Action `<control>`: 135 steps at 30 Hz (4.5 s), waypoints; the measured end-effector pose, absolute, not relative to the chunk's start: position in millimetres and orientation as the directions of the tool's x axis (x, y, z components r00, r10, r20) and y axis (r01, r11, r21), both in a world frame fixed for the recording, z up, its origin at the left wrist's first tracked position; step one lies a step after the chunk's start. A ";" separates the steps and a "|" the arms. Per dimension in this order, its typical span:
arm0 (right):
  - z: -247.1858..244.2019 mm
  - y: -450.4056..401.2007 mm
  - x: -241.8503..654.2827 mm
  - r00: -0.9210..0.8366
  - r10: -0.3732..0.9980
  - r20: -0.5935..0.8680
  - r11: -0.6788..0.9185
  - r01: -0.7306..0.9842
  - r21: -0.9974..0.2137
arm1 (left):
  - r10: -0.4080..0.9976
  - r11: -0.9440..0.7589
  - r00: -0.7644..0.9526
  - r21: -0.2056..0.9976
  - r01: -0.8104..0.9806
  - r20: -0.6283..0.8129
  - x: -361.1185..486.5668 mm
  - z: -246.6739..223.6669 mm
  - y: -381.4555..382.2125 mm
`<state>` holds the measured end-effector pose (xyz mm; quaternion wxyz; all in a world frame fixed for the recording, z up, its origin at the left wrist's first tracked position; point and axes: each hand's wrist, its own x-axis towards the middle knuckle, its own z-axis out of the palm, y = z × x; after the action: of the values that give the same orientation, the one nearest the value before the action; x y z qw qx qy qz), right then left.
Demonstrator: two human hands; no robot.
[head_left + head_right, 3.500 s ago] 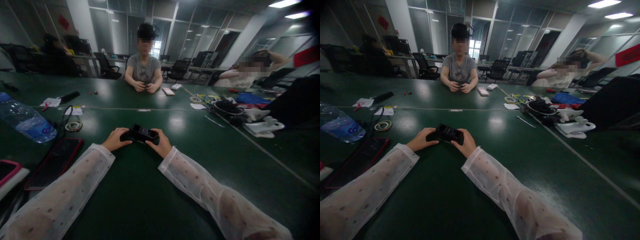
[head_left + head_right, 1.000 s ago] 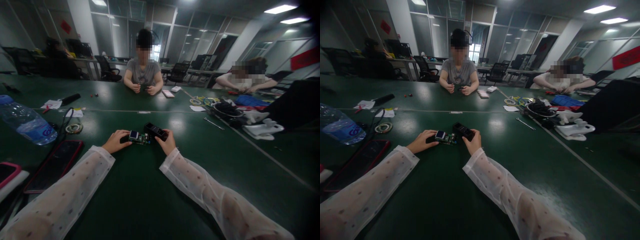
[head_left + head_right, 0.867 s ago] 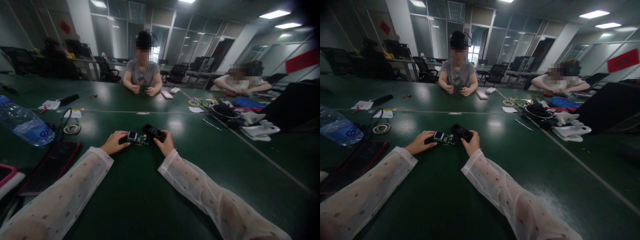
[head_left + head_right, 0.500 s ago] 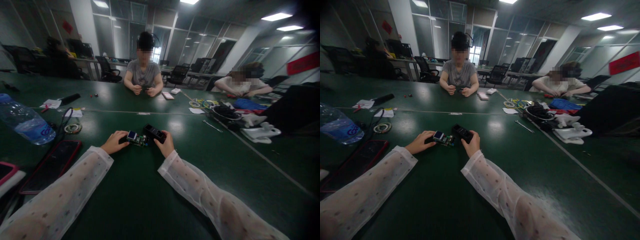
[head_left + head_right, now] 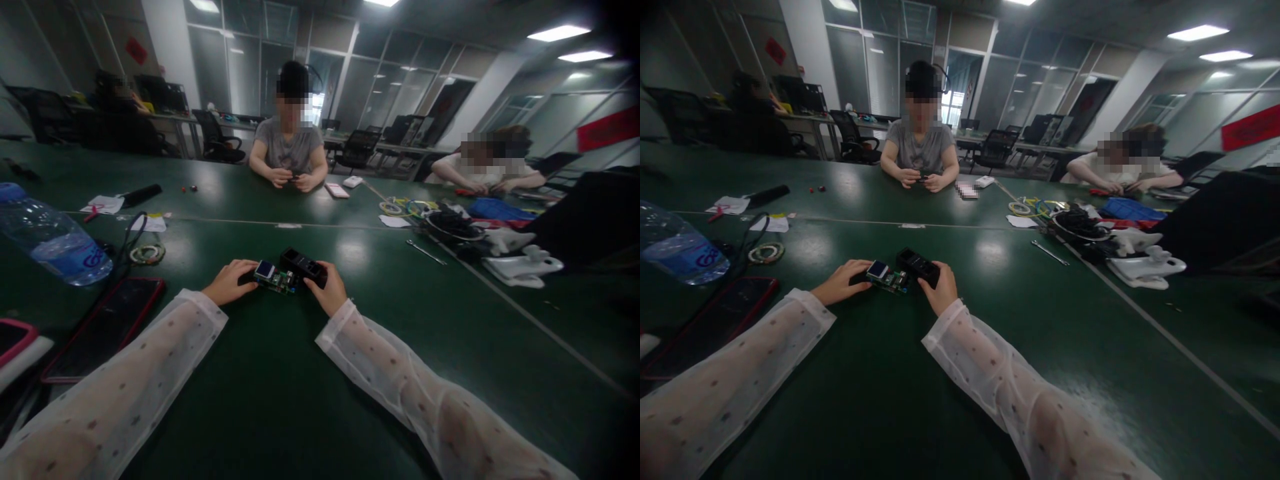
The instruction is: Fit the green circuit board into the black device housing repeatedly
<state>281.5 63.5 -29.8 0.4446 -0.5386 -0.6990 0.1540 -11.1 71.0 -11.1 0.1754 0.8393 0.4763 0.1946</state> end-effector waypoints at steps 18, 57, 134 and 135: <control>-4.1 37.0 266.6 -0.172 0.771 0.613 0.617 0.436 -0.655 | 0.850 -0.521 0.484 0.471 0.712 0.208 -12.8 -16.9 73.9; -15.6 47.5 268.3 -0.414 0.827 0.381 0.556 0.497 -0.667 | 0.869 -0.489 0.455 0.473 0.733 0.193 -10.7 -16.1 71.7; -12.2 45.4 266.3 -0.333 0.853 0.402 0.517 0.437 -0.736 | 0.871 -0.488 0.450 0.464 0.739 0.199 -8.7 -11.6 68.5; -12.1 44.9 266.0 -0.317 0.849 0.422 0.525 0.422 -0.739 | 0.871 -0.487 0.448 0.462 0.741 0.200 -8.5 -11.4 68.4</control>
<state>266.0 44.9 -12.1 0.4133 -0.4134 -0.7692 0.2583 -8.5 68.4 -11.4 0.1558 0.8365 0.4818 0.2094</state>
